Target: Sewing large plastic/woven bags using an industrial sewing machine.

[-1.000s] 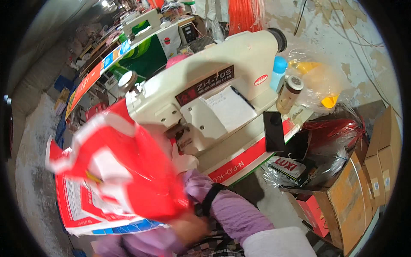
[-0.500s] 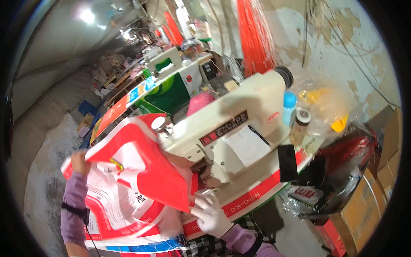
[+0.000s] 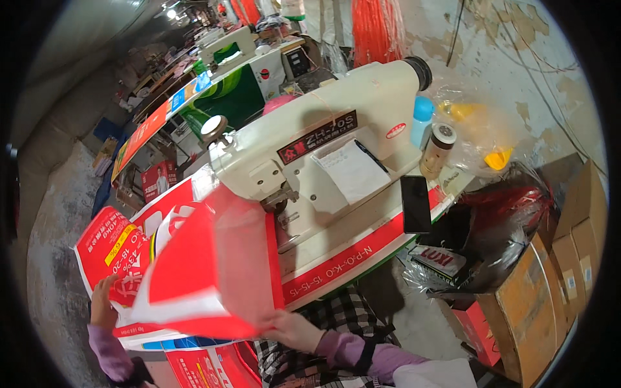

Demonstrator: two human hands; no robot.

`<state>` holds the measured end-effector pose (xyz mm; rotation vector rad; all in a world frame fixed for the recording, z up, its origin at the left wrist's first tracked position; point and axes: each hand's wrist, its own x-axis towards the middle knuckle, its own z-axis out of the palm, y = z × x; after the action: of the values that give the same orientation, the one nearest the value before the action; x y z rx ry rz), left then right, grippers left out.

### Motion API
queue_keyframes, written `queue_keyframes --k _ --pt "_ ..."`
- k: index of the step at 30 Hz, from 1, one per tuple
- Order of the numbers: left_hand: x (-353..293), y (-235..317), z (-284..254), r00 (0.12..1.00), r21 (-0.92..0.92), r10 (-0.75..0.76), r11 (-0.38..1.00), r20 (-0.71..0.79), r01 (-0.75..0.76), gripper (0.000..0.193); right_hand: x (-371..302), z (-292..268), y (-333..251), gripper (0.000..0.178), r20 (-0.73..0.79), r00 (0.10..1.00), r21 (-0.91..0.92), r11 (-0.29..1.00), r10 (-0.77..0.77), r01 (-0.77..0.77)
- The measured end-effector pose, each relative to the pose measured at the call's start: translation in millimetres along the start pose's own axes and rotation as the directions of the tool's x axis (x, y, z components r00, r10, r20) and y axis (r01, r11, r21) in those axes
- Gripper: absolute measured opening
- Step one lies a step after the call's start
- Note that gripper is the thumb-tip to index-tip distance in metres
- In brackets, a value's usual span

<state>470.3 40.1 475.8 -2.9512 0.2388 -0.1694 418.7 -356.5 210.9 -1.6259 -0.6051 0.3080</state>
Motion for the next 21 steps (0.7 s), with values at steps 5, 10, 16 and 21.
queue_keyframes --k 5,10,16,21 --pt "32.4 289.6 9.0 0.584 -0.574 0.790 0.394 -0.187 -0.717 0.053 -18.4 16.9 12.5 0.025 0.038 0.997 -0.080 0.995 0.061 -0.057" --pt "154.3 335.7 211.1 0.988 -0.999 0.154 0.040 0.014 0.008 0.037 -34.2 6.1 28.6 0.032 -0.060 0.997 -0.206 0.978 -0.050 0.036" --pt "191.0 236.9 305.5 0.910 -0.820 0.403 0.485 -0.100 -0.305 0.048 -28.0 -8.7 -15.8 0.034 -0.201 0.980 0.031 0.999 -0.001 0.007" --pt "162.5 284.9 268.5 0.978 -0.599 0.208 0.782 -0.010 -0.172 0.058 -22.8 -7.3 -15.6 0.038 -0.134 0.982 -0.171 0.980 -0.130 0.106"
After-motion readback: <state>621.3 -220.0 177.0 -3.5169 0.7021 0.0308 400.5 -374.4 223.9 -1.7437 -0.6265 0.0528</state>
